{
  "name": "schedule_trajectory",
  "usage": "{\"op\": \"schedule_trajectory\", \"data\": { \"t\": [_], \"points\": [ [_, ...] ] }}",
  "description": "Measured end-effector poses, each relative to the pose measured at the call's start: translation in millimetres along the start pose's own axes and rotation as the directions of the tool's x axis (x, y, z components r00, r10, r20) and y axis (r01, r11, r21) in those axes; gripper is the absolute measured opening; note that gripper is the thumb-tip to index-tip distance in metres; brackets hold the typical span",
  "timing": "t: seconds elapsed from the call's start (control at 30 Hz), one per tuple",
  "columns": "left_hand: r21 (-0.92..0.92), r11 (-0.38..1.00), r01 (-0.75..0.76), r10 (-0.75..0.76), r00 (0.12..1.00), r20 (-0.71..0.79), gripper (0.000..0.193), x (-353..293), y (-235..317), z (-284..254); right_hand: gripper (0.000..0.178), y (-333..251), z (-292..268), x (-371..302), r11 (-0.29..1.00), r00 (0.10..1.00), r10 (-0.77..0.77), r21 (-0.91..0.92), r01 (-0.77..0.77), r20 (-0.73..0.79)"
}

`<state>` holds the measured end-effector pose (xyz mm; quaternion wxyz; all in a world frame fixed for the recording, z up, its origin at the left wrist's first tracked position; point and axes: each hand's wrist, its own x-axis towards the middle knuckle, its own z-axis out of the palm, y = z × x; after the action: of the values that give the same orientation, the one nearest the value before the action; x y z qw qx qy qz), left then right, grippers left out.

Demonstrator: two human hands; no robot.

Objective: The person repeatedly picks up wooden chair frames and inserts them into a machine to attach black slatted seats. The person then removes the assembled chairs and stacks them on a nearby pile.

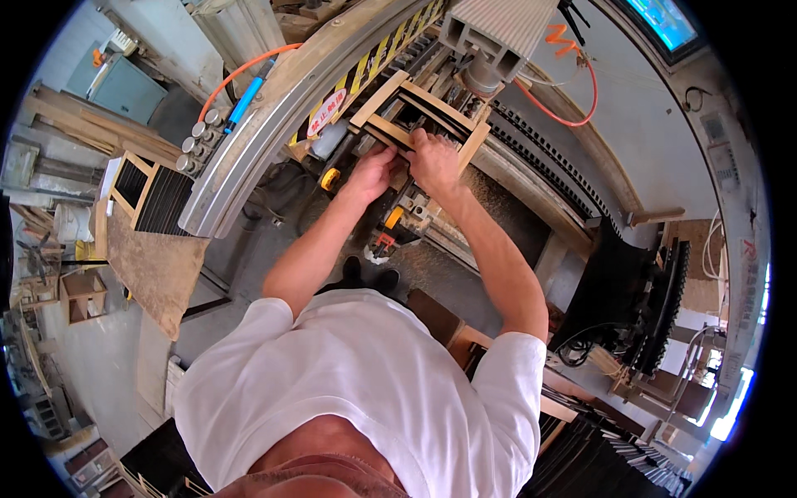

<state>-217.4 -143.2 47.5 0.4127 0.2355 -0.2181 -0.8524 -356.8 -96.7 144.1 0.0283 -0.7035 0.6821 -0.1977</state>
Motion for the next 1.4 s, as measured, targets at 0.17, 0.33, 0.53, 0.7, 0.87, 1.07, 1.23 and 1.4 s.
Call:
{"op": "schedule_trajectory", "data": {
  "t": [0.17, 0.33, 0.53, 0.7, 0.87, 1.07, 1.23, 1.4],
  "points": [
    [0.127, 0.992, -0.029, 0.034, 0.999, -0.035, 0.031, -66.5, 2.9, -15.1, 0.027, 23.1, 8.3, 24.0, 0.999, 0.996, 0.028, -0.036, -0.031, -0.085],
    [0.154, 0.988, 0.023, -0.019, 0.999, -0.027, 0.040, -179.4, 25.7, -38.4, 0.028, 46.5, 39.0, 69.7, 0.995, 0.986, 0.082, -0.052, -0.090, -0.142],
    [0.294, 0.953, 0.072, -0.067, 0.997, -0.028, 0.035, -259.1, 58.2, -74.3, 0.027, 47.0, 36.6, 111.7, 0.961, 0.988, 0.136, -0.235, -0.148, -0.067],
    [0.238, 0.968, 0.077, -0.067, 0.997, -0.049, 0.034, -275.3, 81.8, -95.0, 0.028, 39.0, 39.0, 144.3, 0.862, 0.997, 0.078, -0.504, -0.056, 0.023],
    [0.258, 0.966, 0.032, -0.005, 0.995, -0.105, 0.034, -289.8, 89.1, -122.6, 0.030, 38.3, 36.4, 168.1, 0.830, 0.985, 0.152, -0.551, -0.086, 0.076],
    [0.165, 0.986, -0.011, 0.053, 0.967, -0.250, 0.034, -296.4, 88.8, -128.1, 0.022, 75.5, 40.5, 199.0, 0.849, 0.992, 0.124, -0.521, -0.090, 0.031],
    [0.123, 0.991, -0.054, 0.089, 0.950, -0.299, 0.035, -290.9, 79.0, -125.6, 0.023, 105.0, 45.6, 221.6, 0.871, 0.994, 0.107, -0.483, -0.086, 0.016],
    [0.084, 0.995, -0.057, 0.084, 0.925, -0.370, 0.034, -281.2, 65.1, -120.4, 0.022, 118.7, 48.3, 237.6, 0.915, 0.991, 0.100, -0.399, -0.056, 0.090]
  ]
}}
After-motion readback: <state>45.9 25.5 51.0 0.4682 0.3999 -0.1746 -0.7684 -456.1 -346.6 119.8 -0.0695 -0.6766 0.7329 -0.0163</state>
